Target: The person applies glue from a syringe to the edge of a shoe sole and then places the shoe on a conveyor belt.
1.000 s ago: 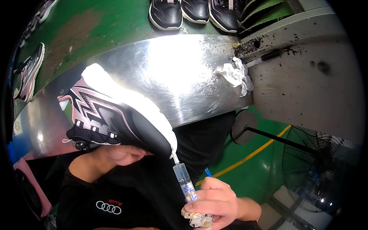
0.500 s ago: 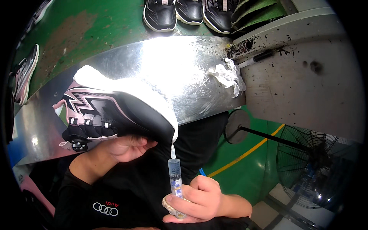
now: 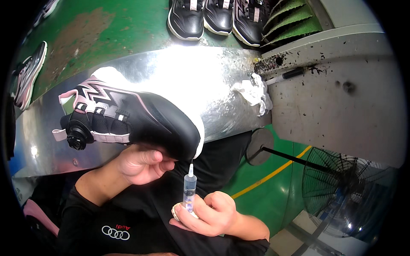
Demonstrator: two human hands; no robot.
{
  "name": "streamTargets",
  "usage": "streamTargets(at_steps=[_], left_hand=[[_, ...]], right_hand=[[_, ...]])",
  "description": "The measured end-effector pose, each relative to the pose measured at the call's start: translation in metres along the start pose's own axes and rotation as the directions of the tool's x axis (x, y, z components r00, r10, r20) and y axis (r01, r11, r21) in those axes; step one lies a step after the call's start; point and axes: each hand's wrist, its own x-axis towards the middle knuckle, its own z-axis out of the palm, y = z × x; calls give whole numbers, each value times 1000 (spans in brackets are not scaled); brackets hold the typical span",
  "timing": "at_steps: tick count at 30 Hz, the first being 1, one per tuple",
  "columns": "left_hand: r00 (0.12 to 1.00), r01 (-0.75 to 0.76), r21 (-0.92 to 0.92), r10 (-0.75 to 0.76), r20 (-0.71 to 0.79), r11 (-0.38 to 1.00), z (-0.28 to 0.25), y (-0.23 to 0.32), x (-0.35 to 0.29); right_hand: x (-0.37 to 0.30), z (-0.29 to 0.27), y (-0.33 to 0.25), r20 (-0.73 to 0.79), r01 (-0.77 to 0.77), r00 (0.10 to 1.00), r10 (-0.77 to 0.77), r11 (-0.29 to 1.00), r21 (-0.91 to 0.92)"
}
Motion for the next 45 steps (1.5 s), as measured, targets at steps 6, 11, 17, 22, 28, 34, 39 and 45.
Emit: streamTargets(at_steps=[6,11,17,22,28,34,39,45], left_hand=[[1000,-11,10,11,-4,1000,7,0,2],[1000,-29,23,29,9,999,11,-2,9],[998,-62,-1,62,-8,998,4,-1,8],[996,42,-3,-42,74,999,-3,-7,10],[986,-117,-14,115,-120,993,-12,-3,-104],[861,-258,400,397,-317,880,9,20,-149],[855,-263,650,484,-184,713,17,75,-85],[870,-218,713,464,-168,667,16,154,31]], right_hand=[[2,0,3,12,18,1000,-18,999,-35],[2,-4,7,23,-1,1000,2,999,-41],[8,-4,12,31,29,999,-29,1000,13],[6,-37,0,53,4,999,-4,1000,-10],[12,42,78,-163,-66,984,68,998,19],[43,81,119,-218,-135,962,167,979,155],[43,82,127,-275,-179,933,233,961,209],[43,86,125,-271,-242,918,290,950,197]])
